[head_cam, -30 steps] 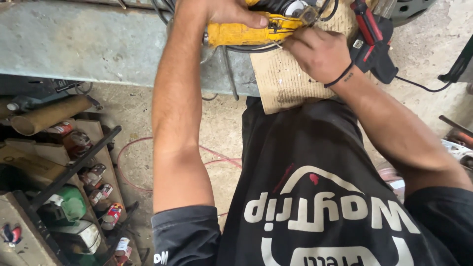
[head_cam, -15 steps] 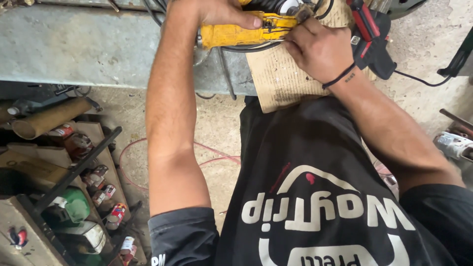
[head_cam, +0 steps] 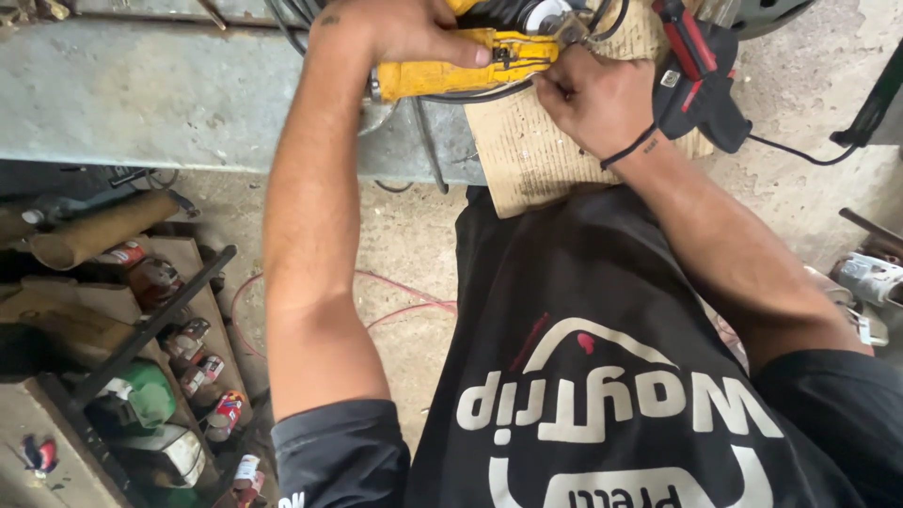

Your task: Repairing a handheld angle grinder by disassembling the housing and inspecting internal wiring

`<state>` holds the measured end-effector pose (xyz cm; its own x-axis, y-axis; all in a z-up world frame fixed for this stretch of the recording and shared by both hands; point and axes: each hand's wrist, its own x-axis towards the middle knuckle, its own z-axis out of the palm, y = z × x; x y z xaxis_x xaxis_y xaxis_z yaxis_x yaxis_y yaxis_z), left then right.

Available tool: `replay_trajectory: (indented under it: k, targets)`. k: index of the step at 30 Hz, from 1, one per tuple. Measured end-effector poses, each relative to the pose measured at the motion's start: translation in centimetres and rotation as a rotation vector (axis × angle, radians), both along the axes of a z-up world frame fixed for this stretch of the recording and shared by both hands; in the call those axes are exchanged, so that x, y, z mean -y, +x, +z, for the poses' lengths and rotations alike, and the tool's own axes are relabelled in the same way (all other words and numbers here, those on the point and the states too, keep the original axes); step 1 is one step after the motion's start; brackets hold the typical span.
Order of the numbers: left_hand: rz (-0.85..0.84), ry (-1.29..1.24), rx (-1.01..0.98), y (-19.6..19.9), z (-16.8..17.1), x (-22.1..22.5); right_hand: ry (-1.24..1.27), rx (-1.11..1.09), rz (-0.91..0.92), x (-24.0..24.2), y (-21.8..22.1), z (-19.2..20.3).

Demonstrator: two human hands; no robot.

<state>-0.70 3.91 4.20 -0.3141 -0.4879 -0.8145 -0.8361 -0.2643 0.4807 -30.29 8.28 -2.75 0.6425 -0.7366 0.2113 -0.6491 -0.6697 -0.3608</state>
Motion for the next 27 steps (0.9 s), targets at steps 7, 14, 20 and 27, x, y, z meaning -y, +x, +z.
replay_trajectory:
  k: [7, 14, 20, 27]
  targets:
    - [-0.167, -1.182, 0.135, -4.7, -0.7, -6.6, -0.044, -0.008, 0.016, 0.1, 0.2, 0.0]
    - [-0.200, -1.282, 0.430, -7.3, -6.0, -9.6, -0.118, -0.095, 0.064, -0.3, -0.5, -0.4]
    - [-0.172, -1.361, 0.413, -7.4, -6.1, -9.8, -0.382, -0.135, 0.157, 0.4, -1.5, 0.5]
    - [-0.233, -1.355, 0.454, -7.2, -6.0, -9.5, -0.358, -0.032, 0.172, 0.8, -1.5, 0.2]
